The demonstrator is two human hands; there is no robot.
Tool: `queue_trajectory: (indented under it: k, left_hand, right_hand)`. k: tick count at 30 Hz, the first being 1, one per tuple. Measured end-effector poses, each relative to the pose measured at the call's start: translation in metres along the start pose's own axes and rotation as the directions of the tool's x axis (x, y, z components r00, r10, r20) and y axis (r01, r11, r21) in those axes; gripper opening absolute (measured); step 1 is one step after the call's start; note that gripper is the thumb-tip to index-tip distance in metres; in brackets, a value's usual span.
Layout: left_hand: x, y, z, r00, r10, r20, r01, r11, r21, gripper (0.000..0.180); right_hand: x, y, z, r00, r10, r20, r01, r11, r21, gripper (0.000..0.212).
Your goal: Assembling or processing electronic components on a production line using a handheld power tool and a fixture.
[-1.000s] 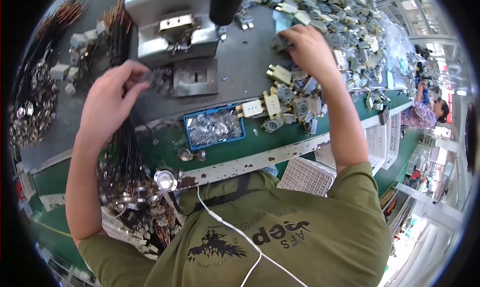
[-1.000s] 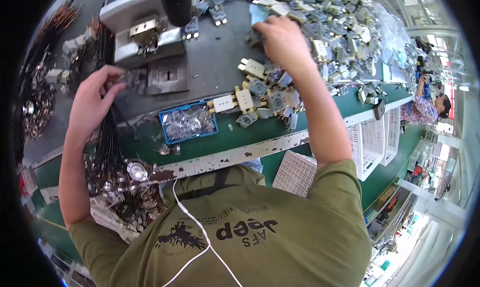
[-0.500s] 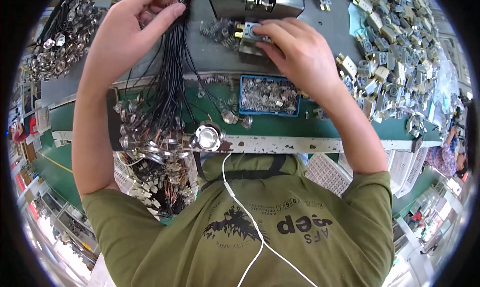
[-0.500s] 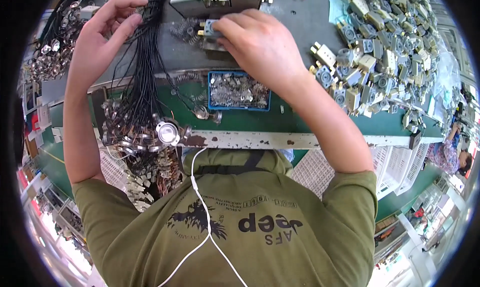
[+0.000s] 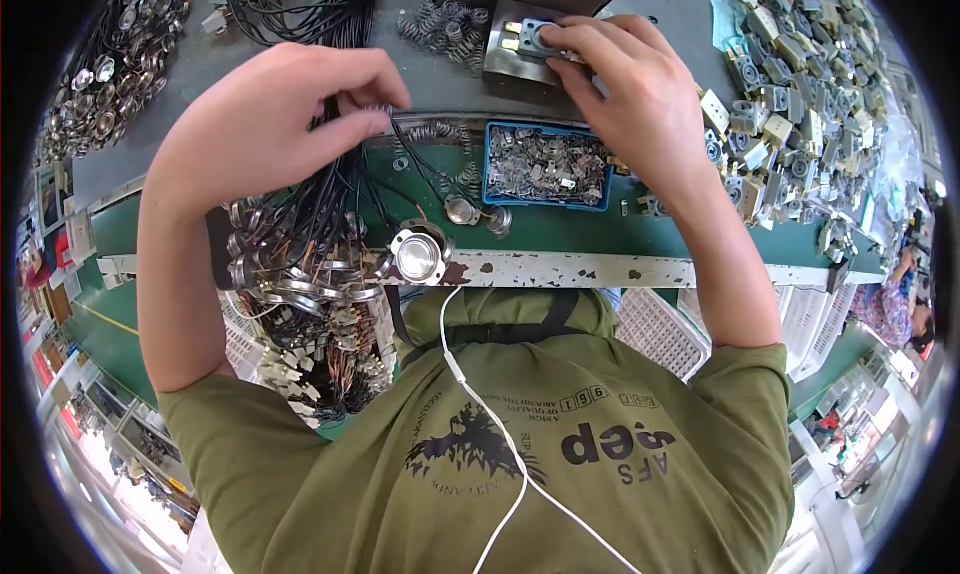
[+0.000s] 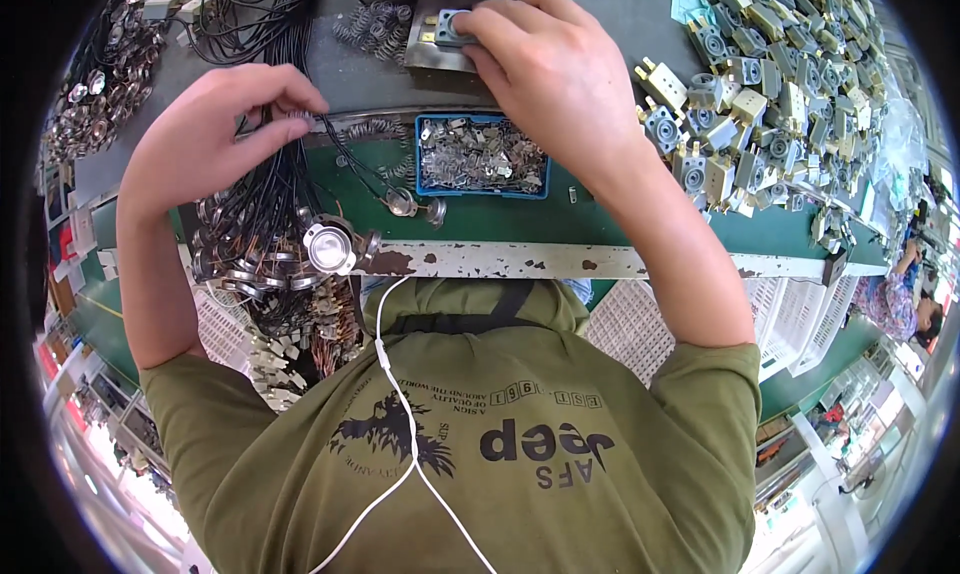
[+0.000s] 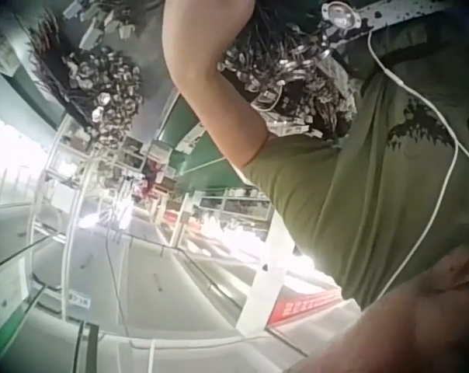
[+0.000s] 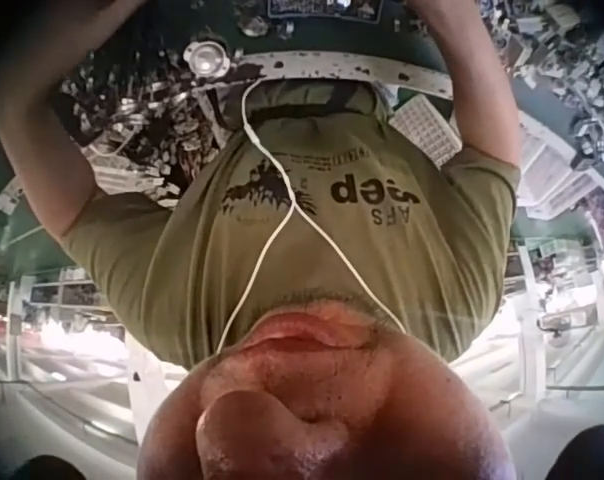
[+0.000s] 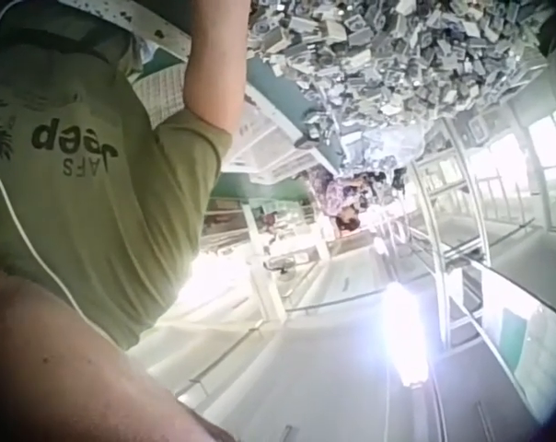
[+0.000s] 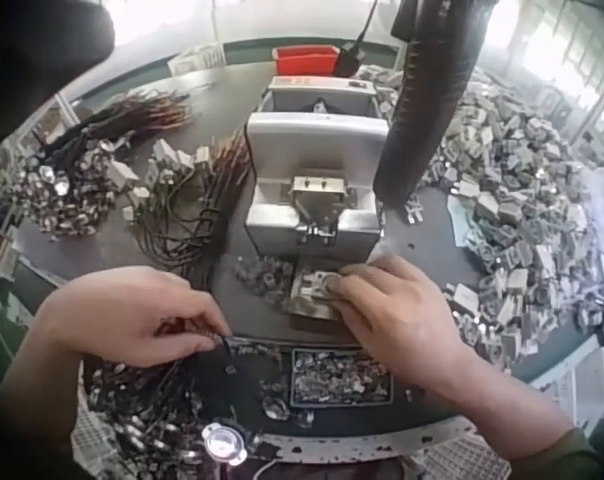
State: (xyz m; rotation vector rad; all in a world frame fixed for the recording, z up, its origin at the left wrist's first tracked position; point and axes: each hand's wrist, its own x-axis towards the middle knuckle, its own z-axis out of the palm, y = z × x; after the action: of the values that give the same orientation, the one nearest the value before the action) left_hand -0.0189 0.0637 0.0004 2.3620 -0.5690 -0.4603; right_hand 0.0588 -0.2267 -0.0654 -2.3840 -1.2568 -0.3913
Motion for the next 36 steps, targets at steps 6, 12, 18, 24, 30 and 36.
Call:
queue_trajectory:
  k: [6,12,18,24,30,36]
  left_hand:
    - [-0.008,0.004,0.001,0.993,-0.063,0.102,0.056,0.996,0.074,0.014]
    - [-0.007,0.008,-0.006,0.981,-0.09,0.17,0.075,0.993,0.09,0.014]
    - [-0.007,0.014,-0.008,0.969,-0.122,0.215,0.094,0.986,0.135,0.016]
    - [-0.012,0.011,-0.007,0.979,-0.084,0.184,0.067,0.993,0.1,0.016]
    - [0.008,0.016,-0.014,0.984,-0.084,-0.158,0.082,0.996,-0.015,0.016]
    - [0.052,0.018,0.0,0.913,0.159,-0.376,-0.105,0.982,0.159,0.017]
  right_hand:
    - [-0.002,-0.012,-0.012,1.0,-0.006,0.002,0.006,0.997,0.072,0.024]
    - [-0.027,-0.084,0.002,0.792,-0.027,0.61,-0.281,0.871,0.403,0.022]
    - [-0.017,-0.097,0.022,0.79,0.047,0.611,-0.355,0.847,0.394,0.022]
    - [0.004,-0.067,-0.025,0.925,0.088,0.37,-0.32,0.705,0.633,0.009]
    - [0.041,0.009,-0.076,0.845,0.129,0.519,-0.434,0.733,0.525,0.021]
    - [-0.027,0.012,-0.032,0.896,0.205,0.394,-0.365,0.844,0.392,0.023]
